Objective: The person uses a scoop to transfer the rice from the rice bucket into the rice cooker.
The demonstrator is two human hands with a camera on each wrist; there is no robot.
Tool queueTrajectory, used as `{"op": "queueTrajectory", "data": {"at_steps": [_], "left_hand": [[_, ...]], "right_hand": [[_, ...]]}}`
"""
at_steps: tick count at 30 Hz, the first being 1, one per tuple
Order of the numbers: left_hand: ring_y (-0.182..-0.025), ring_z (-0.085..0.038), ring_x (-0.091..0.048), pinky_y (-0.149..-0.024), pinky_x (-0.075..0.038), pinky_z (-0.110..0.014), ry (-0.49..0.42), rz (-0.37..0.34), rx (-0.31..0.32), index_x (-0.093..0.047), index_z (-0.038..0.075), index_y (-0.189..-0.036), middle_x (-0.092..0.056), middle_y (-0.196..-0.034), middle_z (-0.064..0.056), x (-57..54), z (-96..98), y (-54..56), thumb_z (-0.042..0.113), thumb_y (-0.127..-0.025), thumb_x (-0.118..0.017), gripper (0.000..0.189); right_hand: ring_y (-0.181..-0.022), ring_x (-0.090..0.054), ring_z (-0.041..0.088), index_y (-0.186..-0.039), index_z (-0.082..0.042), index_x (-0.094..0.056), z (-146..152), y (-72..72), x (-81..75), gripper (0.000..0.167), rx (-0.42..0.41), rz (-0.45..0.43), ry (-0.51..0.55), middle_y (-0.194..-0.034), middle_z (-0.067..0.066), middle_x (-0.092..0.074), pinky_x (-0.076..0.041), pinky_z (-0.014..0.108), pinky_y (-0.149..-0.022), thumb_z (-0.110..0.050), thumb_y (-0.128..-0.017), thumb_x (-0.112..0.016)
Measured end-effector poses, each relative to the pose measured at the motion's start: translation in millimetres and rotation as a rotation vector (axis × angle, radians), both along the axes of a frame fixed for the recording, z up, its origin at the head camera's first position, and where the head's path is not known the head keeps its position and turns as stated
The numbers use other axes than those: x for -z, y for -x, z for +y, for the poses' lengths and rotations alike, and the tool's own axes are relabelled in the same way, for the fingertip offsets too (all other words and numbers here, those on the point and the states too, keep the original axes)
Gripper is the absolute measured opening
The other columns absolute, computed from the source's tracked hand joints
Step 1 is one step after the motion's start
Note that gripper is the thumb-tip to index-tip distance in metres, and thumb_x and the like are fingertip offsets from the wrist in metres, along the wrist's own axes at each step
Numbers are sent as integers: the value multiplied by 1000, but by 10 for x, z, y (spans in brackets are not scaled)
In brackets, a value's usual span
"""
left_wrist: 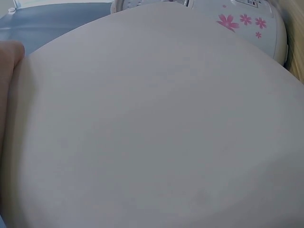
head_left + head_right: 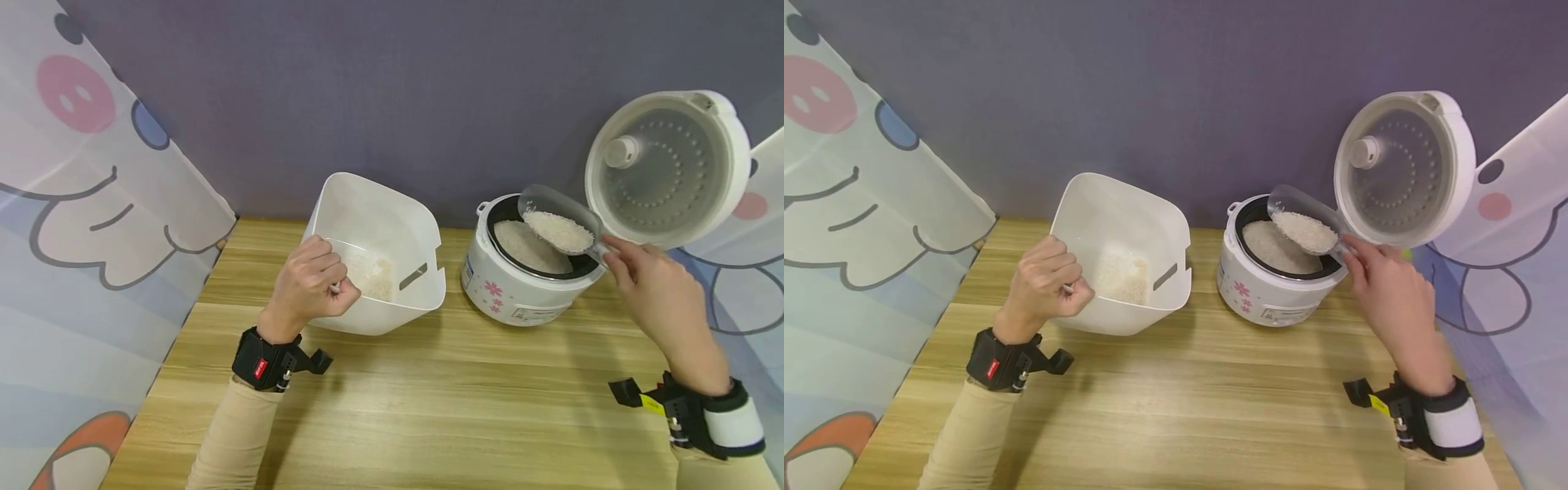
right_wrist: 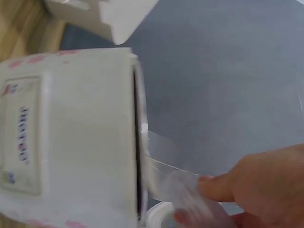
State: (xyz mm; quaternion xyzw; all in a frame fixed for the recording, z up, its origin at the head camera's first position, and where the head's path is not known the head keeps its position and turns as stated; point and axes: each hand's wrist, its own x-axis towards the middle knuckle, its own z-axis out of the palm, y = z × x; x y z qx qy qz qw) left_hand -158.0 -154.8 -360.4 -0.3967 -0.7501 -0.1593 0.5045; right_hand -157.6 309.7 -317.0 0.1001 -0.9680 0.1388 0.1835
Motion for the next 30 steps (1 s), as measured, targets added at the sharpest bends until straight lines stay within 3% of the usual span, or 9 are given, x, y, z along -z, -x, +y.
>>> {"op": "queueTrajectory", "data": {"at_steps": [3, 7, 13, 20, 25, 30], "left_hand": [[-50, -16, -23, -55, -26, -30, -11, 2, 7, -25, 13, -53, -22, -50, 2, 6, -7, -1, 4, -64, -40, 20], [-51, -16, -23, -55, -26, -30, -26, 0, 13, -25, 13, -53, -22, -49, 2, 17, -17, -1, 4, -64, -40, 20], [-51, -16, -22, -54, -25, -31, -48, -5, 14, -25, 13, -53, -21, -50, 2, 36, -27, -4, 4, -64, -40, 21], [-51, -16, -19, -53, -23, -31, -92, -13, 18, -24, 13, -52, -19, -50, 1, 61, -43, -5, 4, -64, -39, 21], [-51, -16, -19, -54, -23, -31, -105, -17, 12, -24, 13, -52, -20, -49, 1, 86, -69, -6, 4, -65, -39, 22], [-51, -15, -18, -54, -22, -31, -148, -17, 17, -24, 13, -52, -20, -48, 1, 135, -101, -2, 4, -66, -39, 22]], "right_hand": [[-65, -57, 53, -132, -5, -66, -49, -55, 96, 31, 28, 155, -12, -97, 27, -65, -33, 61, -44, -12, -101, -64], [-63, -57, 51, -128, -5, -69, -86, -72, 203, 30, 9, 322, -33, -97, 28, -64, -32, 59, -40, -8, -98, -68], [-68, -59, 50, -128, -5, -69, -94, -49, 313, 29, 0, 470, -73, -96, 30, -65, -37, 59, -48, -8, -99, -66], [-71, -58, 52, -126, -9, -70, -83, 11, 419, 28, 5, 642, -143, -95, 29, -65, -35, 57, -54, -8, -97, -67], [-73, -56, 52, -122, -12, -70, -87, 23, 470, 29, 1, 713, -152, -91, 27, -62, -36, 60, -59, -5, -93, -69], [-77, -55, 54, -124, -11, -71, -65, -6, 507, 29, -1, 657, -108, -95, 28, -63, -36, 62, -62, -6, -95, -68]]}}
